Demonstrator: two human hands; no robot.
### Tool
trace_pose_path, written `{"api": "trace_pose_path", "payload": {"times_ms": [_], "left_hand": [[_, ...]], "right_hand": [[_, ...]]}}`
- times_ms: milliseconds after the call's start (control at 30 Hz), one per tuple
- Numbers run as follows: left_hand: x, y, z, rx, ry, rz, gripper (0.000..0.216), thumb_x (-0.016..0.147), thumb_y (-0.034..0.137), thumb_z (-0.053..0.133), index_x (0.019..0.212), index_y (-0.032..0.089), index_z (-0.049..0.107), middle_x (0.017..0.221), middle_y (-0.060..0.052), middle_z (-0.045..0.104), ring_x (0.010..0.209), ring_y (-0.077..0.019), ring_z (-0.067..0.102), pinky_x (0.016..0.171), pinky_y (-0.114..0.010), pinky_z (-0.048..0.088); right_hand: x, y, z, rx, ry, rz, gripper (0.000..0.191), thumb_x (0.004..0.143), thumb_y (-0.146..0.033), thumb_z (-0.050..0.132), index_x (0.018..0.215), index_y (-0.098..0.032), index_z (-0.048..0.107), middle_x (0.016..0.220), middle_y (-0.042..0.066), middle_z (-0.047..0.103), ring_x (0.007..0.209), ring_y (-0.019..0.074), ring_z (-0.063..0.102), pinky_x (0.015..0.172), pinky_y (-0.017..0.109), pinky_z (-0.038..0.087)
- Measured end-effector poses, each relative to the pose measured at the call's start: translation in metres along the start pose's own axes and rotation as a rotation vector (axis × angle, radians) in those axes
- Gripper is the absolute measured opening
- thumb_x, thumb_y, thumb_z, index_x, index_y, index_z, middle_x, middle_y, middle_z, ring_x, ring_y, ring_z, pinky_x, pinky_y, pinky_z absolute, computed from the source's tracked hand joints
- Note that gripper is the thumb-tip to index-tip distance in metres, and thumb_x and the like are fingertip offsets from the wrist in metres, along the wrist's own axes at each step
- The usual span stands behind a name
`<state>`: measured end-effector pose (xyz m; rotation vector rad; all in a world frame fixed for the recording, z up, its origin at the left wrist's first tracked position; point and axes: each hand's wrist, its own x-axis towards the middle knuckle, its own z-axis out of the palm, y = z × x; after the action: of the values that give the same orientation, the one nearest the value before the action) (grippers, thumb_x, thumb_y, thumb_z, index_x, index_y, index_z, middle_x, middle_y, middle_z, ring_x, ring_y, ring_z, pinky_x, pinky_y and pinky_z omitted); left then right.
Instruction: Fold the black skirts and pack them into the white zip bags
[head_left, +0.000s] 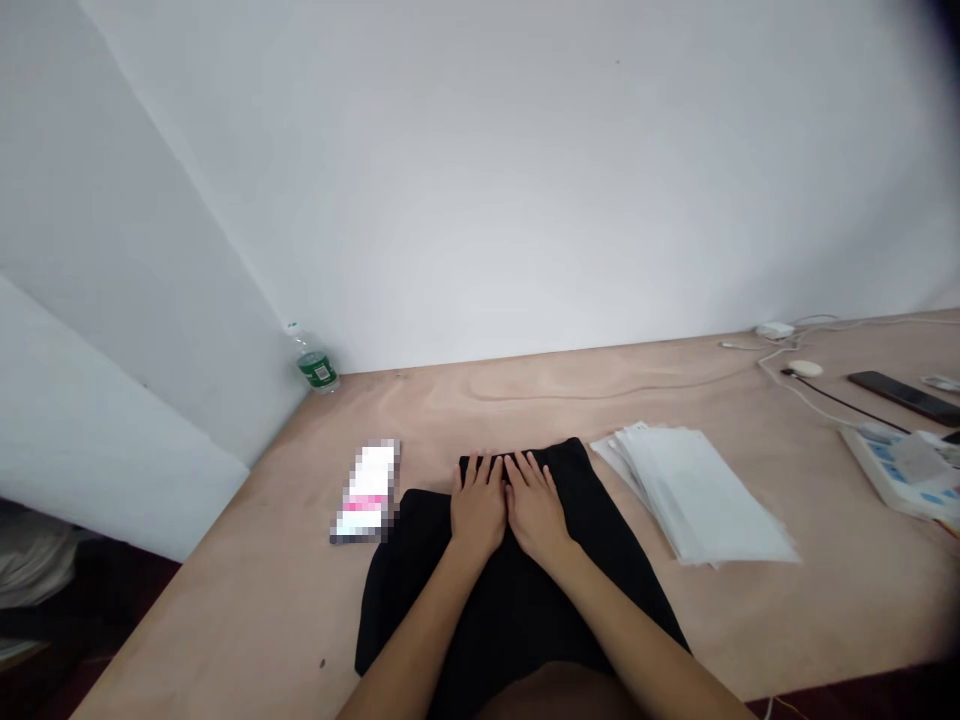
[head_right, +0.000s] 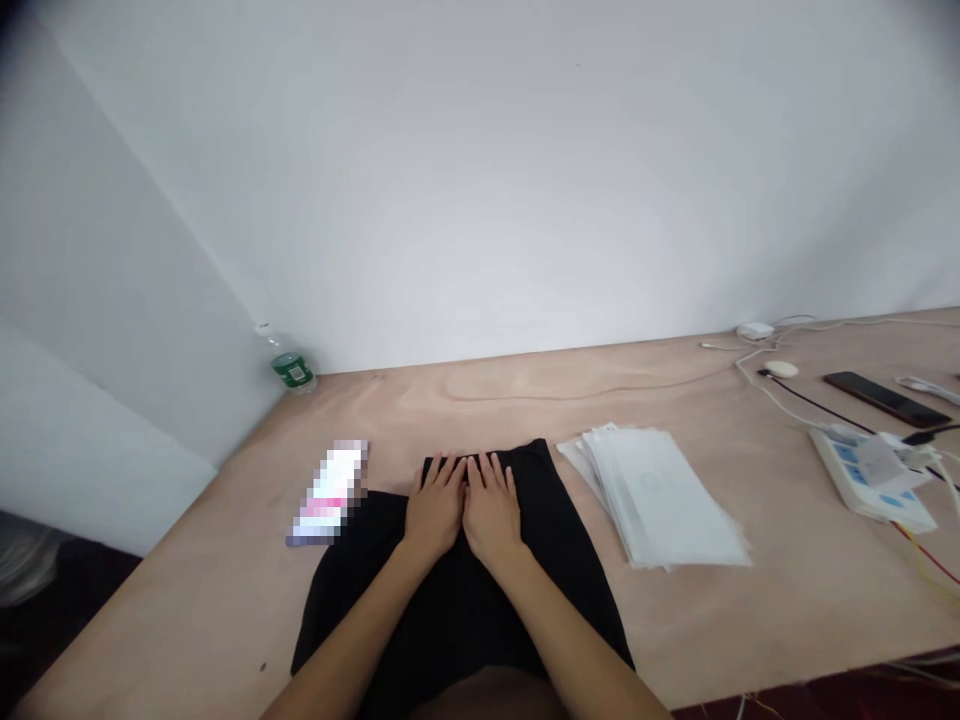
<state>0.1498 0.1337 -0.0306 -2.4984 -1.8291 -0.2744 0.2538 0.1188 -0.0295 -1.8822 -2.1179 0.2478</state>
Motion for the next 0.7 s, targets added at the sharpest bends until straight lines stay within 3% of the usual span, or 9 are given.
{"api": "trace_pose_path", "payload": {"times_ms": [133, 233, 467, 700], "left_hand": [[-0.002, -0.008, 0.005, -0.023, -0.014, -0.036, 0.045, 0.093, 0.033, 0.023, 0.133, 0.024, 0.038, 0.143, -0.003, 0.034, 0.135, -0.0242, 0.017, 0.107, -0.049, 0.017], [-0.002, -0.019, 0.005, -0.045, -0.037, -0.069, 0.048, 0.092, 0.042, 0.022, 0.135, 0.025, 0.036, 0.144, -0.001, 0.034, 0.135, -0.0267, 0.016, 0.105, -0.052, 0.018], [-0.002, -0.043, 0.001, -0.102, -0.097, -0.086, 0.049, 0.090, 0.051, 0.021, 0.136, 0.034, 0.031, 0.145, 0.003, 0.030, 0.136, -0.0267, 0.014, 0.105, -0.056, 0.014], [-0.004, -0.053, -0.005, -0.119, -0.122, -0.106, 0.049, 0.091, 0.050, 0.020, 0.136, 0.036, 0.028, 0.145, 0.002, 0.030, 0.137, -0.0272, 0.009, 0.104, -0.058, 0.012]], "right_hand": [[-0.001, 0.017, 0.007, -0.049, 0.023, -0.001, 0.050, 0.092, -0.038, 0.024, 0.137, -0.018, 0.033, 0.145, 0.004, 0.028, 0.135, 0.0211, 0.016, 0.108, 0.044, 0.007], [0.000, 0.032, 0.007, -0.093, 0.043, 0.045, 0.062, 0.090, -0.050, 0.023, 0.139, -0.012, 0.027, 0.145, 0.009, 0.027, 0.135, 0.0247, 0.013, 0.108, 0.048, 0.004], [0.006, 0.055, 0.005, -0.191, 0.116, 0.168, 0.072, 0.088, -0.056, 0.021, 0.139, -0.005, 0.024, 0.147, 0.013, 0.020, 0.136, 0.0255, 0.007, 0.107, 0.048, -0.005], [0.008, 0.061, 0.008, -0.223, 0.156, 0.252, 0.076, 0.088, -0.056, 0.020, 0.139, 0.001, 0.022, 0.146, 0.019, 0.018, 0.136, 0.0288, 0.007, 0.107, 0.047, 0.003]]}}
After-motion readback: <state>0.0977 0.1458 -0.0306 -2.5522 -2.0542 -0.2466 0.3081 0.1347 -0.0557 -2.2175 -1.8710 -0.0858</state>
